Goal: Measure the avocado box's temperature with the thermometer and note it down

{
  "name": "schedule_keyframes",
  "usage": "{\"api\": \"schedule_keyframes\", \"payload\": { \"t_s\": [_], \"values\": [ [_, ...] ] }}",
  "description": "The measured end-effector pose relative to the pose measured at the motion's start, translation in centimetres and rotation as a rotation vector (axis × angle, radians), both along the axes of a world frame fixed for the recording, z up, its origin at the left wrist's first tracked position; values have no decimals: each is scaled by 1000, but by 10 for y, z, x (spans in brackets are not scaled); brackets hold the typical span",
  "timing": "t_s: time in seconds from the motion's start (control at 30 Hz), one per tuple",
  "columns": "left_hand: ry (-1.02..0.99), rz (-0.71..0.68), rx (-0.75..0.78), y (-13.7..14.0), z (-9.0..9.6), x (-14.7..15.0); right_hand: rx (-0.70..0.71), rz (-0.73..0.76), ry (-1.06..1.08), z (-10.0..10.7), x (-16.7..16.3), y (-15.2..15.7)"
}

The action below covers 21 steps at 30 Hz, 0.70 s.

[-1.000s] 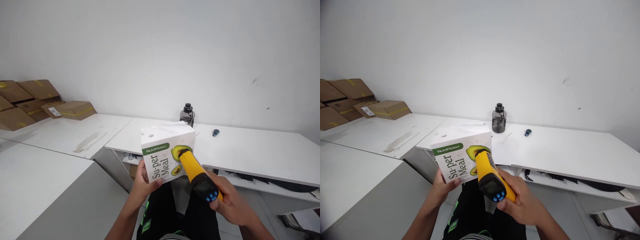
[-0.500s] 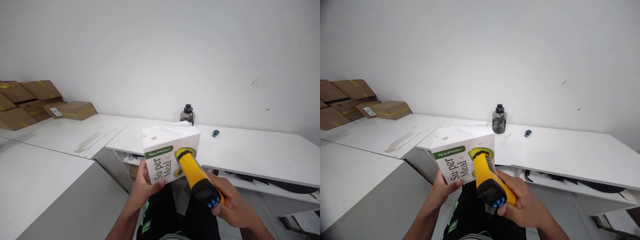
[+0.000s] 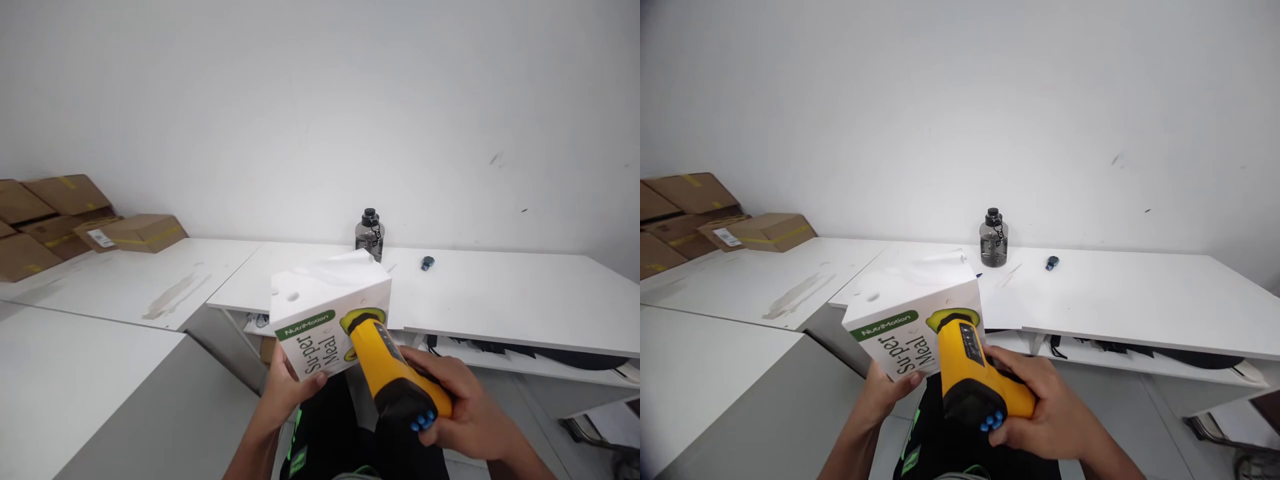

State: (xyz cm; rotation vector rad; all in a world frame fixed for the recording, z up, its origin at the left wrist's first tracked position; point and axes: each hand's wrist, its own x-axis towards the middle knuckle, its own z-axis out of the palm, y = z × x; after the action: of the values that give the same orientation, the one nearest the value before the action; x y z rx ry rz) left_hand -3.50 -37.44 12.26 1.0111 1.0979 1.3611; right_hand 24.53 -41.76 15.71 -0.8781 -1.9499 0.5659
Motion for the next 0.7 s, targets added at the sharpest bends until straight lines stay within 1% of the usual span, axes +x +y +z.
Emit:
{"api": "schedule_keyframes", "payload": {
  "t_s": [0.1, 0.23, 0.33, 0.47, 0.53, 0.7],
  "values": [
    [32, 3, -4, -2, -2, -4, 28, -53, -35, -6, 6, -3],
    [40, -22, 18, -4, -1, -4, 39, -51, -64, -7, 9, -2],
    [58, -26, 40, -4, -2, -4, 43, -24, -63, -5, 9, 1],
    [79, -29, 33, -4, -6, -8, 121, -28, -68, -2, 9, 4],
    [71, -37, 19, -5, -6, -10, 138, -36, -86, 1, 10, 4],
    [44, -37, 13, -5, -7, -8, 109, -1, -96, 7, 10, 5]
  ]
}}
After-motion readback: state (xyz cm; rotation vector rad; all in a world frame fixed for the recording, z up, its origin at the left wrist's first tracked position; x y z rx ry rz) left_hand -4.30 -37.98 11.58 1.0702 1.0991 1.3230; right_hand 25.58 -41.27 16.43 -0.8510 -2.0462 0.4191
